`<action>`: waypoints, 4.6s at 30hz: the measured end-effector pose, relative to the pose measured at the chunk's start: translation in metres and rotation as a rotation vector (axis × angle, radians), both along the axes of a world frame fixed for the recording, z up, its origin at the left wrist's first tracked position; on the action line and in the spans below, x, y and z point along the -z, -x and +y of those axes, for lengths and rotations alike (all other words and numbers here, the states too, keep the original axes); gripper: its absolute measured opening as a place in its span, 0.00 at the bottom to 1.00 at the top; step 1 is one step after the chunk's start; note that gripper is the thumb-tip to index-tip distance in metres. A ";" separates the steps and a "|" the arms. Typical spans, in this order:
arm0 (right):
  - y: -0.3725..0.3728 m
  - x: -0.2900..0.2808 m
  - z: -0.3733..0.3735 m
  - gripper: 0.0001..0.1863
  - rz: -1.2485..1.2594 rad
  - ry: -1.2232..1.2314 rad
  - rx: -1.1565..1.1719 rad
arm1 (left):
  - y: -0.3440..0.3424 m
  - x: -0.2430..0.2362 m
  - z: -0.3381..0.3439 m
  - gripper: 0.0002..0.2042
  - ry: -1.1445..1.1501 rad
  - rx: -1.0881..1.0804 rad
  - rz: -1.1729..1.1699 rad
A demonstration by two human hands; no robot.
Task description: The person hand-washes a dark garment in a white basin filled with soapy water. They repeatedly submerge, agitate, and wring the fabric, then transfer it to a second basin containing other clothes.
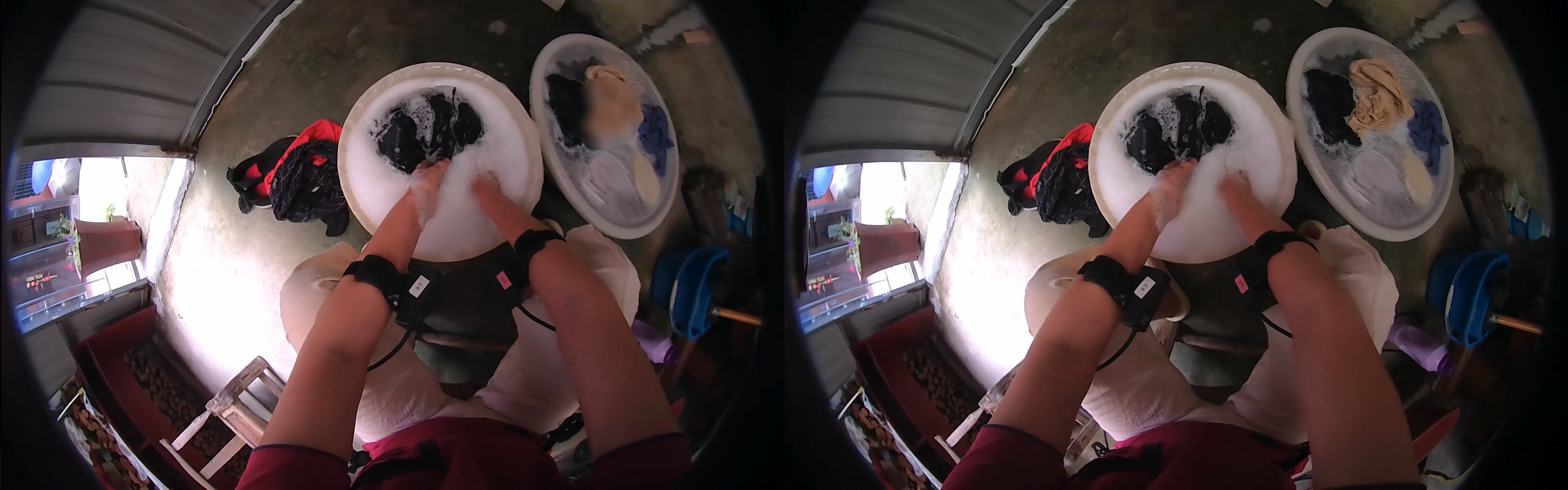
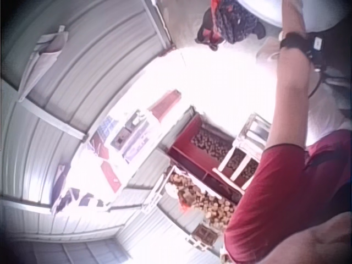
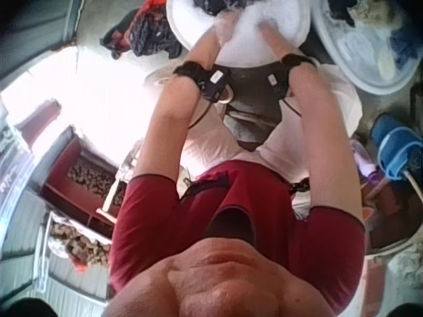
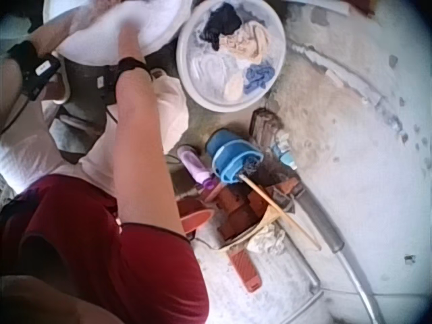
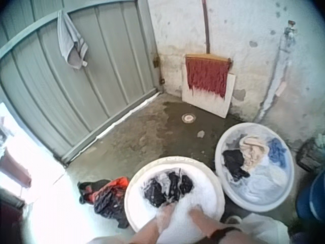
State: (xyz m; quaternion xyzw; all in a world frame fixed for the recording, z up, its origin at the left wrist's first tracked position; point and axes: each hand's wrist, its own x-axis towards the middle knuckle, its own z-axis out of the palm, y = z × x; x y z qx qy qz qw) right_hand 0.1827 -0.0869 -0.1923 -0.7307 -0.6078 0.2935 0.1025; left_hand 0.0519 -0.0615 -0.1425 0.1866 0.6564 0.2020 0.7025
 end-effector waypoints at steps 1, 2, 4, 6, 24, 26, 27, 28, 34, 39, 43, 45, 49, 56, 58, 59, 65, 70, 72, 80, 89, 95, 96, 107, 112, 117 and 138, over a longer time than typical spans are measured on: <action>0.003 -0.020 -0.003 0.20 -0.020 -0.150 -0.015 | 0.001 0.003 0.001 0.21 0.039 -0.077 -0.118; 0.006 -0.042 0.004 0.17 0.005 -0.134 -0.062 | 0.003 0.008 0.002 0.21 0.071 -0.145 -0.244; 0.013 -0.089 0.028 0.13 0.319 -0.116 -0.125 | 0.007 0.025 -0.002 0.21 -0.239 -0.178 -0.600; 0.035 -0.127 0.033 0.09 -0.098 -0.574 -0.451 | 0.011 0.045 0.007 0.14 -1.003 0.496 -0.322; 0.008 -0.097 0.049 0.20 0.065 -0.264 0.300 | -0.008 -0.033 0.014 0.11 -0.240 -0.290 -0.296; -0.004 -0.070 0.047 0.23 0.080 -0.307 0.338 | -0.013 -0.030 0.016 0.13 -0.286 -0.235 -0.119; -0.005 -0.058 0.044 0.24 0.090 -0.327 0.421 | -0.013 -0.028 0.017 0.14 -0.301 -0.213 -0.044; -0.014 -0.051 0.044 0.25 0.050 -0.363 0.379 | -0.014 -0.025 0.016 0.20 -0.317 -0.194 0.120; -0.028 -0.010 0.010 0.30 -0.028 -0.053 0.101 | -0.006 0.012 0.013 0.31 -0.435 0.446 0.615; -0.037 0.044 0.012 0.24 0.024 0.269 -0.022 | -0.009 0.024 0.004 0.33 -0.242 0.453 0.412; -0.022 0.029 0.021 0.18 0.088 0.078 0.037 | -0.014 0.000 0.013 0.30 -0.165 -0.054 0.024; -0.004 -0.007 0.034 0.15 0.221 -0.090 0.065 | -0.008 -0.011 0.021 0.30 0.094 -0.230 -0.239; 0.046 -0.084 0.024 0.10 0.815 -0.489 0.011 | 0.008 -0.005 0.033 0.25 -0.294 0.074 -0.818; 0.024 -0.125 0.030 0.05 0.460 -0.557 0.113 | -0.001 0.036 0.018 0.13 -1.194 0.807 0.546; 0.022 -0.128 0.033 0.07 0.550 -0.343 0.407 | -0.005 0.040 0.017 0.11 -1.042 0.667 0.277; 0.027 -0.129 0.035 0.07 0.435 -0.469 0.249 | -0.006 0.040 0.018 0.11 -0.756 0.184 -0.351; 0.039 -0.106 0.032 0.09 0.225 -0.603 0.191 | -0.009 0.010 0.017 0.10 -0.606 -0.041 -0.724; 0.000 -0.055 0.035 0.14 0.011 -0.456 0.224 | -0.010 -0.014 0.015 0.16 -0.403 -0.296 -0.127; -0.007 -0.042 0.026 0.18 -0.122 -0.464 0.268 | -0.005 0.000 0.017 0.18 -0.459 -0.191 0.115; -0.019 0.009 0.003 0.21 -0.042 -0.014 0.189 | 0.006 0.112 0.009 0.19 -0.448 0.419 0.541; 0.033 -0.076 0.027 0.12 0.438 -0.656 0.287 | -0.005 -0.010 0.023 0.18 0.025 -0.254 -0.729; 0.048 -0.138 0.016 0.06 0.266 -0.776 -0.266 | 0.002 -0.027 0.033 0.14 -0.310 -0.055 -0.764; 0.042 -0.138 0.022 0.06 0.232 -0.828 -0.200 | 0.001 -0.022 0.030 0.13 -0.381 -0.042 -0.709; 0.043 -0.118 0.026 0.07 0.264 -0.786 -0.036 | -0.003 -0.026 0.023 0.09 -0.231 -0.326 -0.423; 0.009 -0.075 0.045 0.13 0.062 -0.423 0.181 | -0.022 -0.047 0.020 0.20 -0.319 -0.287 0.028; -0.007 -0.047 0.042 0.21 -0.027 -0.494 0.157 | -0.020 -0.010 0.033 0.27 -0.361 -0.128 0.674; 0.048 -0.147 0.033 0.08 0.423 -0.675 -0.081 | -0.014 0.052 0.043 0.15 -0.231 -0.230 -1.087</action>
